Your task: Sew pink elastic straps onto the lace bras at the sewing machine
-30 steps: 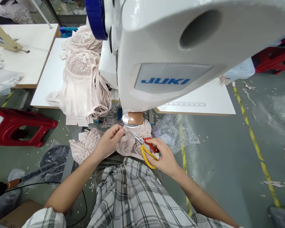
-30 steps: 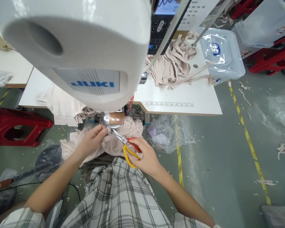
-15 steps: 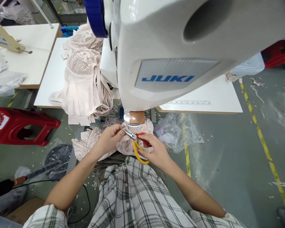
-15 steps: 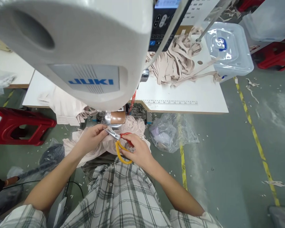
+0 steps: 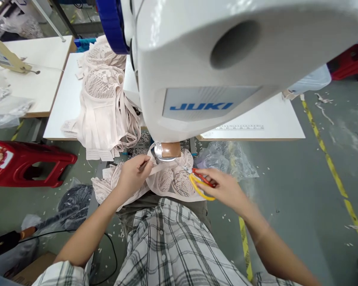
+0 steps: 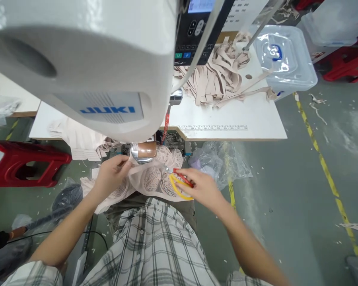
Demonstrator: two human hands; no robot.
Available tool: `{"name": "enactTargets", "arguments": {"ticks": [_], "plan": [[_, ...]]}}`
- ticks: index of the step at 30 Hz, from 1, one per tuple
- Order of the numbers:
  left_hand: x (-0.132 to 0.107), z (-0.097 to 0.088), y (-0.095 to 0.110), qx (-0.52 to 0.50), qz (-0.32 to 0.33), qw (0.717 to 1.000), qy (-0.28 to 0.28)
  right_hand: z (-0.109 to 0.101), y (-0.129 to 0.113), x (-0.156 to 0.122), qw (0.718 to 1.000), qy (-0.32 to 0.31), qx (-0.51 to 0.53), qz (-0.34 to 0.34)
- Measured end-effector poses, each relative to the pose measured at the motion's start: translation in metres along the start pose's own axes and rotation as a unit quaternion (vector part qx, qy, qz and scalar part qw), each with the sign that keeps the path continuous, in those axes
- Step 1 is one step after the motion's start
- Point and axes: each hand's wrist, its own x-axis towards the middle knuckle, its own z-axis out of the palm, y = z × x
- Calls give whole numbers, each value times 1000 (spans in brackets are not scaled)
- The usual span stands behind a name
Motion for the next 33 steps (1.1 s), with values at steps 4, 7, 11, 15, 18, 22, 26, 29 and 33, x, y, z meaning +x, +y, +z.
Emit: {"name": "enactTargets", "arguments": {"ticks": [4,7,11,15,18,22,26,29,33], "plan": [[2,-1,-2,90,35,995,-8,-49,25,56,984,89,-110,111],[5,-11,7,45,20,995,-81,-82,44,111,969,160,-155,103],[7,-28,11,-22,-9,984,-178,-90,40,138,965,181,-189,0],[-1,-16,4,116,81,988,-69,-45,-4,90,988,151,14,-21],[-9,10,9,175,256,950,-25,1,-37,45,986,-86,112,-91],[-16,36,28,165,331,929,-36,42,-59,21,968,-79,217,-98],[-14,44,49,78,185,980,-4,48,-69,21,925,58,376,-16],[-14,46,58,-57,66,996,-3,37,-81,27,908,143,392,38],[-17,45,56,-70,91,993,19,20,-94,40,898,174,404,30]]}}
